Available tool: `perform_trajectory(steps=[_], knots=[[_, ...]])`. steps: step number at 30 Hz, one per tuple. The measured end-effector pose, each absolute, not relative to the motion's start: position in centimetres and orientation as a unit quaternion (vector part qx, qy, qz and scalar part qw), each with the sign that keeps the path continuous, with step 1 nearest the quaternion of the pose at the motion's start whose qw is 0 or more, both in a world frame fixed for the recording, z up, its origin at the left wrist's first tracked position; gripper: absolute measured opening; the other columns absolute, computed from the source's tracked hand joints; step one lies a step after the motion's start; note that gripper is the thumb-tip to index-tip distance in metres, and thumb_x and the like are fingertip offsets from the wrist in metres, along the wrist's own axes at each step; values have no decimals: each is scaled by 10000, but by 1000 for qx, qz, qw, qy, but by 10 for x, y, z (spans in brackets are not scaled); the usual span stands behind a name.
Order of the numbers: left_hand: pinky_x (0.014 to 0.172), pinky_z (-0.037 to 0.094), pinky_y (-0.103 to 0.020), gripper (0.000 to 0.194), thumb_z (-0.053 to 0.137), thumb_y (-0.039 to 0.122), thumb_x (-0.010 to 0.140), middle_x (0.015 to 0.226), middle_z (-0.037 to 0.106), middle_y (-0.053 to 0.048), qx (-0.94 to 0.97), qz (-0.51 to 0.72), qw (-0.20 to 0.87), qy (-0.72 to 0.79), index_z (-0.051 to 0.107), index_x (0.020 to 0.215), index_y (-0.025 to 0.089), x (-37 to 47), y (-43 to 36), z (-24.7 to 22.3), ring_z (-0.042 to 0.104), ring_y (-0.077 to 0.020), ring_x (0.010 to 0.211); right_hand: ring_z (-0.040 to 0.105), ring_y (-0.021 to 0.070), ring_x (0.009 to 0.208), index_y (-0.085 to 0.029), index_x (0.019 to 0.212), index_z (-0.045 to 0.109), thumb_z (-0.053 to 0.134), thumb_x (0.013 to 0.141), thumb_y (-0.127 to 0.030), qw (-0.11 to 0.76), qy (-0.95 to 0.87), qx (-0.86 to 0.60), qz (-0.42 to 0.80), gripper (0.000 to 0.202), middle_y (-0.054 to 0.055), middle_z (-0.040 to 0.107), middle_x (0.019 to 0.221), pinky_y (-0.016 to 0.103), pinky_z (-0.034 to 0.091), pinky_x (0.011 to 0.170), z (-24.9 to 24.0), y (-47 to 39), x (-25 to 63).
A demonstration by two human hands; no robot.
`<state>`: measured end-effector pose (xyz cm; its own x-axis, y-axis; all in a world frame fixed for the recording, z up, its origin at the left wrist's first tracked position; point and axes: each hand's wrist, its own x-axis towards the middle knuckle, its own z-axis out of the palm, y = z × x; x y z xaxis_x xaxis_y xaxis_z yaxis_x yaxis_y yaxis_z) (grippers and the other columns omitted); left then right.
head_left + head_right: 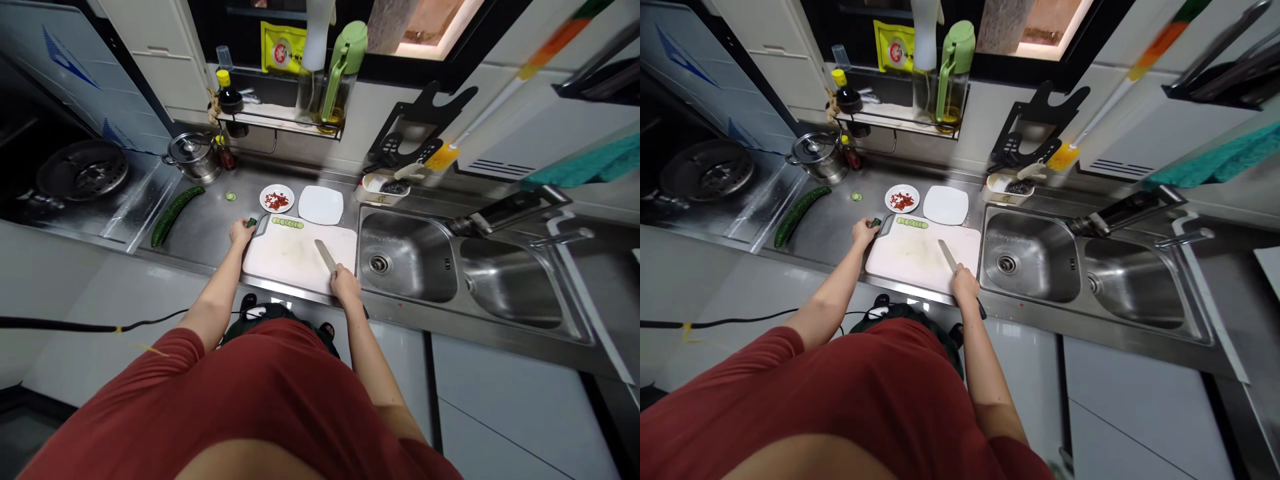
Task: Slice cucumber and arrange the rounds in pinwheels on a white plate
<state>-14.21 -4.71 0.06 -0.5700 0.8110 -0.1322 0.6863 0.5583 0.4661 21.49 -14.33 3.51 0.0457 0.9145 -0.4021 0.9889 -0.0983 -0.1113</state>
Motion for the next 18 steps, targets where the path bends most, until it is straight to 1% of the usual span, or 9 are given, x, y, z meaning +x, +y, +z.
perform_trajectory(steps=[7,11,13,15,16,18], knots=[[800,431,-292,376,678,399,712,1035,691,-56,429,178,173,868,630,1052,245,-141,-47,2,621,-200,966,601,222,987,-204,1165,509,333,958,-268,95,673,708,-192,280,107,610,1104,312,428,783,36,-142,218],[860,415,-336,431,674,421,720,1060,674,-70,419,166,180,874,608,1109,249,-138,-52,12,590,-230,1023,597,219,992,-210,1174,504,326,959,-267,100,674,706,-194,285,107,609,1110,315,427,787,35,-141,218],[906,392,-387,468,650,445,740,1136,634,-98,420,164,141,881,585,1161,251,-131,-56,18,539,-270,1099,596,216,994,-214,1178,504,324,960,-269,100,674,706,-193,288,104,607,1114,315,426,794,33,-142,218],[946,359,-425,479,596,454,785,1241,565,-120,442,173,76,877,550,1222,264,-117,-60,25,461,-300,1185,595,215,996,-215,1181,503,321,963,-274,100,674,707,-192,290,105,603,1120,316,425,801,33,-142,217],[959,346,-428,457,561,438,815,1259,548,-118,469,175,60,864,537,1241,274,-108,-61,27,444,-297,1195,596,216,996,-216,1181,502,321,964,-278,100,673,707,-192,289,106,602,1121,317,425,802,32,-142,217],[967,334,-418,392,513,395,851,1246,550,-106,537,170,67,824,550,1224,283,-85,-60,30,446,-286,1182,597,219,993,-216,1180,500,323,966,-281,99,673,708,-192,285,106,604,1114,321,426,802,33,-142,216]])
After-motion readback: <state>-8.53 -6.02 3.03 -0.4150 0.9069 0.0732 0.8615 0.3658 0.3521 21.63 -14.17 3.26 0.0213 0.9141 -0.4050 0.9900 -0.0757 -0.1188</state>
